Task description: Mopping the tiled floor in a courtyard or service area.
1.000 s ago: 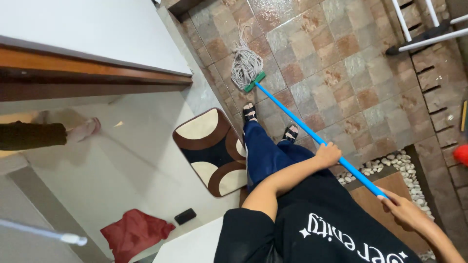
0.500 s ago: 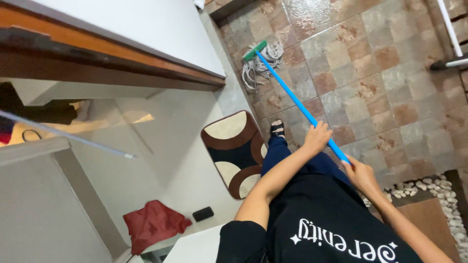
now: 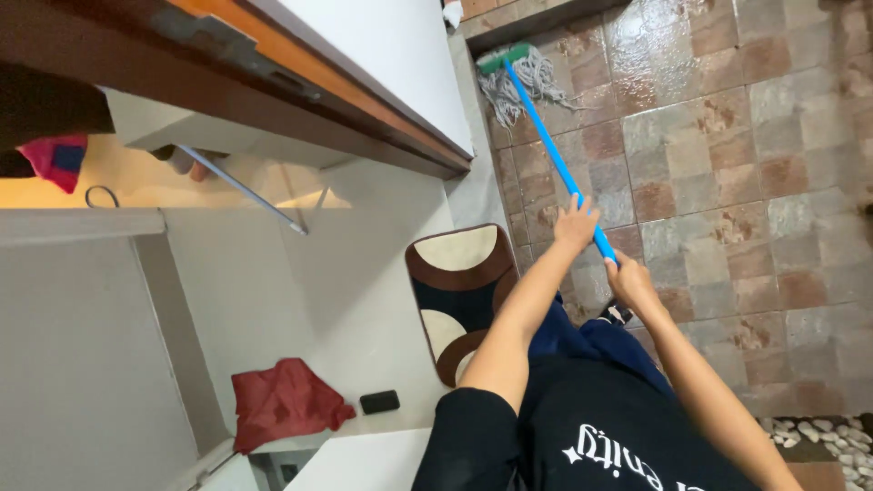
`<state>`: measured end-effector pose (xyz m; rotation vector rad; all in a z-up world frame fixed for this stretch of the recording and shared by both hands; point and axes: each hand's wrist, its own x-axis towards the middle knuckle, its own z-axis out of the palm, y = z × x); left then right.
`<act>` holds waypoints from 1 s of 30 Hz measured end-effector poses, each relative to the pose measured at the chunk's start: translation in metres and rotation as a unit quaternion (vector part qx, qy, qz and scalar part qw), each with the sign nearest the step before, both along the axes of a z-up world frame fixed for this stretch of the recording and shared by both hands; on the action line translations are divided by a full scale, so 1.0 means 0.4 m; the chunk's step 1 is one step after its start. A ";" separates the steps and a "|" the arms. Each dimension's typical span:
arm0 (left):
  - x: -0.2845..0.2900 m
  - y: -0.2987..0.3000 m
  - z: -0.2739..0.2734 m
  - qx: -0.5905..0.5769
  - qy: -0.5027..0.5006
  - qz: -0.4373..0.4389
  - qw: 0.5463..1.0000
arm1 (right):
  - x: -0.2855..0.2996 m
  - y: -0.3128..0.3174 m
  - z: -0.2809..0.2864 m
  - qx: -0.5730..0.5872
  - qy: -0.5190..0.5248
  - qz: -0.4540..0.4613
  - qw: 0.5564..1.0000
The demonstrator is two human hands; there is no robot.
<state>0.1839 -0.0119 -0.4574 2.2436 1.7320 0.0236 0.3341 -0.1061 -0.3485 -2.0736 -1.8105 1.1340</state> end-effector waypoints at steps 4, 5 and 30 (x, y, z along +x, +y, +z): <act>0.192 -0.210 0.083 0.031 0.025 -0.021 0.999 | 0.211 -0.214 0.129 -0.060 -0.017 -0.025 0.998; 0.250 -0.272 0.100 0.017 -0.006 -0.064 0.998 | 0.266 -0.262 0.205 -0.166 -0.025 -0.061 0.984; 0.084 -0.077 -0.109 0.098 0.036 -0.100 0.989 | 0.054 -0.096 0.210 -0.074 0.068 -0.089 0.991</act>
